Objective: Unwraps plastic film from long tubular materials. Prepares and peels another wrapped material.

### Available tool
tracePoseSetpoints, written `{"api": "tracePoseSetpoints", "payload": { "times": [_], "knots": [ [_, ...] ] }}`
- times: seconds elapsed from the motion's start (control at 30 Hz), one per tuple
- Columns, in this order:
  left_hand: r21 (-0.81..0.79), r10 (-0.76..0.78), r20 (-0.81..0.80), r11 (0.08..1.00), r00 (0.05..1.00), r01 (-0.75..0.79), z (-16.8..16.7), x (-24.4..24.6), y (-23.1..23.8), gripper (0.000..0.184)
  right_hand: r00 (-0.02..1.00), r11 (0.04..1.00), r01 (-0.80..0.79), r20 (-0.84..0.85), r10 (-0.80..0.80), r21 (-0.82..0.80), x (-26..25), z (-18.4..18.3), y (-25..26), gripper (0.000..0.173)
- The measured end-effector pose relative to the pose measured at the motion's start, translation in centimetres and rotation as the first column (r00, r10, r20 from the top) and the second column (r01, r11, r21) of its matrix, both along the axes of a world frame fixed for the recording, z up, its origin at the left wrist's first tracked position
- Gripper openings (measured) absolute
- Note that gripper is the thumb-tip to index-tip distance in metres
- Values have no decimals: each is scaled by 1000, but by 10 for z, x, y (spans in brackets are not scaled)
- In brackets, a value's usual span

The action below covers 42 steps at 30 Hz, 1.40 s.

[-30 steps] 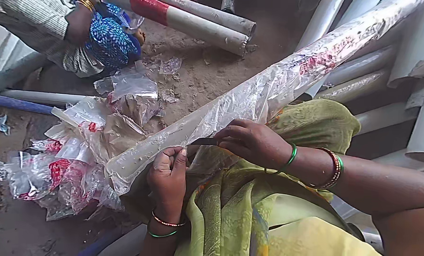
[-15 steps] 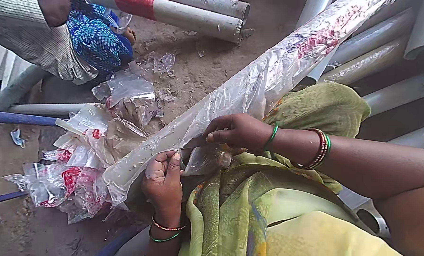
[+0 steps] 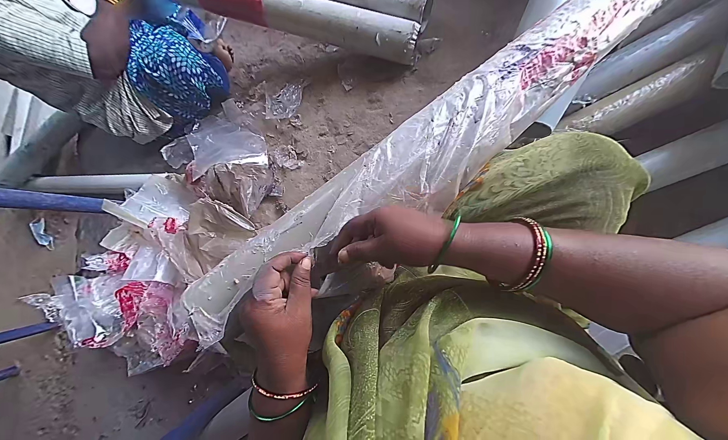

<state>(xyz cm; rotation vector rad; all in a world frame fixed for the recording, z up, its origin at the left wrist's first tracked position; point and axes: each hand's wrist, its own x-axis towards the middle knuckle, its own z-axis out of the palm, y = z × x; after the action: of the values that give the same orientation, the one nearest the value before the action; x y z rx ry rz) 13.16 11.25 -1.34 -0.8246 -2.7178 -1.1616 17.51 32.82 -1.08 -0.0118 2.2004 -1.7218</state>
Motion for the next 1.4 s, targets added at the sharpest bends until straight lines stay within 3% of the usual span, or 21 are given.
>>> {"api": "tracePoseSetpoints", "payload": {
  "times": [0.1, 0.2, 0.37, 0.47, 0.57, 0.67, 0.9, 1.13, 1.4],
  "knots": [
    [-74, -3, -89, 997, 996, -3, 15, 2, -9, 29, 996, 1000, -6, -93, 7, 9, 1, -8, -12, 24],
    [-54, -55, -168, 997, 984, 47, 22, 4, -23, 29, 997, 1000, 5, -81, -5, -3, 1, -9, -9, 23],
    [-192, -232, -406, 967, 884, 166, 14, -6, -28, 23, 988, 996, -5, -154, 19, 85, 10, -13, -7, 24],
    [-376, -313, -409, 914, 857, 154, 10, -22, -20, 35, 969, 985, 32, -246, 10, 167, 23, -15, -9, 23],
    [-472, -357, -286, 860, 889, 193, 9, -40, -11, 50, 955, 967, 78, -295, -3, 243, 35, -16, -8, 25],
    [-458, -388, -241, 853, 890, 248, 9, -47, -6, 44, 947, 966, 142, -315, -69, 218, 45, -23, -3, 26],
    [-325, -420, -344, 893, 840, 313, 3, -49, -7, 19, 917, 951, 264, -347, -196, 162, 54, -35, 9, 22],
    [-362, -362, -480, 911, 799, 195, 3, -48, 4, 20, 885, 942, 276, -433, -172, 191, 56, -39, 10, 25],
    [-343, -222, -425, 937, 878, 70, 10, -51, 17, 20, 855, 929, 326, -473, -212, 175, 59, -41, 11, 25]
  ]
}}
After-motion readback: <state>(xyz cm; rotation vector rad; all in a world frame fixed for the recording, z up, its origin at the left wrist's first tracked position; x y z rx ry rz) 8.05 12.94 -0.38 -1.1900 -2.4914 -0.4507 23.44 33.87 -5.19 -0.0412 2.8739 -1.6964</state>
